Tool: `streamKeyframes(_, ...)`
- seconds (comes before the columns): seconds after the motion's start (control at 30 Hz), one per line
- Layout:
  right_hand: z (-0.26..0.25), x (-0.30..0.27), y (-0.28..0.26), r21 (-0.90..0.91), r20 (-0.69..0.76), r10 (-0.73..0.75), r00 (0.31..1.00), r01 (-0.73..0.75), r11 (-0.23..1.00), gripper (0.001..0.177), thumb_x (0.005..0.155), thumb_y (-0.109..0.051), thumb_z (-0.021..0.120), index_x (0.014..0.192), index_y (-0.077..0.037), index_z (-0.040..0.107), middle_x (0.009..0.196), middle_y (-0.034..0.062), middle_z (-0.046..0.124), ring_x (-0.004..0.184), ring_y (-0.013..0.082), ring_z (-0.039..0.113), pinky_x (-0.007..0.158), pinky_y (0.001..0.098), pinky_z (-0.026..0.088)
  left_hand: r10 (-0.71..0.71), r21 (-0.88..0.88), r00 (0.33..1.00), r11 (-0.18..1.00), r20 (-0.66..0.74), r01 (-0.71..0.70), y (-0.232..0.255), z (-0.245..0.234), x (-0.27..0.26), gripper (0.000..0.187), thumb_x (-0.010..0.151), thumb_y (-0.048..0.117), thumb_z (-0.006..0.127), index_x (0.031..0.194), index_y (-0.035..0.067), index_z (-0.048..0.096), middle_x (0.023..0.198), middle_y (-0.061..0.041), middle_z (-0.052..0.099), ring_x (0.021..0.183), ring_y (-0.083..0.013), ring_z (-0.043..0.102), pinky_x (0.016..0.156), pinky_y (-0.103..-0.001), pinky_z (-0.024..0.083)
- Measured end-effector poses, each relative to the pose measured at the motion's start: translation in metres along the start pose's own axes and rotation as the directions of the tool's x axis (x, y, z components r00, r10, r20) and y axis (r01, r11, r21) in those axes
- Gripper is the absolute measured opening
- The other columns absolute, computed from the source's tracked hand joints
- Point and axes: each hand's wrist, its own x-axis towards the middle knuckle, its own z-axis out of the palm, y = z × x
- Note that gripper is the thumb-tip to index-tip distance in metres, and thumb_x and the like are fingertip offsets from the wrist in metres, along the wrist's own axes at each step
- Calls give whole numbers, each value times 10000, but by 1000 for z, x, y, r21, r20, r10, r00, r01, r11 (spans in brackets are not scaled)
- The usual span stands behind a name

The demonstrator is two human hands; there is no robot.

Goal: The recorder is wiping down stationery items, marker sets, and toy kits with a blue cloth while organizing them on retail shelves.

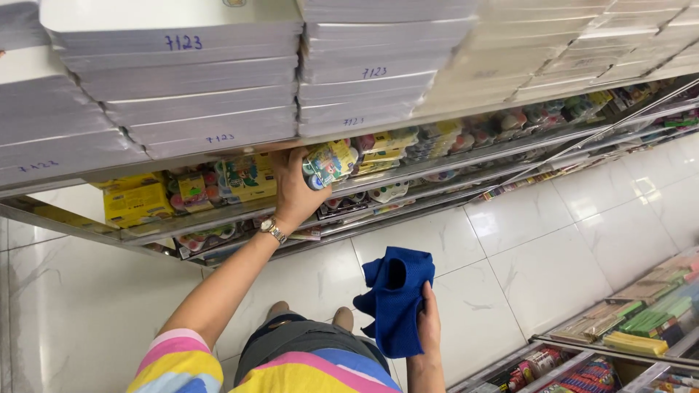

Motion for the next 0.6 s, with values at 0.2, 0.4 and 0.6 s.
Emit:
streamKeyframes(0.2, 14, -7, -45, 13, 135, -269, 953, 270, 963, 641, 1030, -485, 422, 1466, -17, 465, 1359, 158, 618, 1187, 306, 616, 1001, 443, 504, -76, -407, 986, 904, 146, 130, 76, -38, -17, 717, 697, 136, 870, 1294, 71, 478, 1286, -149, 540, 1234, -342, 565, 1073, -432, 470)
streamKeyframes(0.4, 55, -27, -37, -518, 605, -579, 547, 822, 235, 587, 948, -167, 593, 1509, -47, 468, 1483, 211, 519, 1397, 354, 463, 1196, 458, 316, 21, -599, 959, 785, 282, 159, 150, -63, -30, 862, 663, 125, 860, 1402, 22, 428, 1336, -160, 531, 1280, -334, 559, 1086, -399, 460)
streamKeyframes(0.6, 117, -32, -84, -356, 901, -395, 182, 830, -429, 567, 878, -77, 637, 1436, -68, 533, 1562, 298, 397, 1503, 500, 293, 1275, 534, 144, 132, -547, 961, 837, 245, 25, 170, -55, -61, 694, 704, 8, 843, 1337, 17, 556, 1311, -163, 571, 1263, -356, 560, 1098, -399, 466)
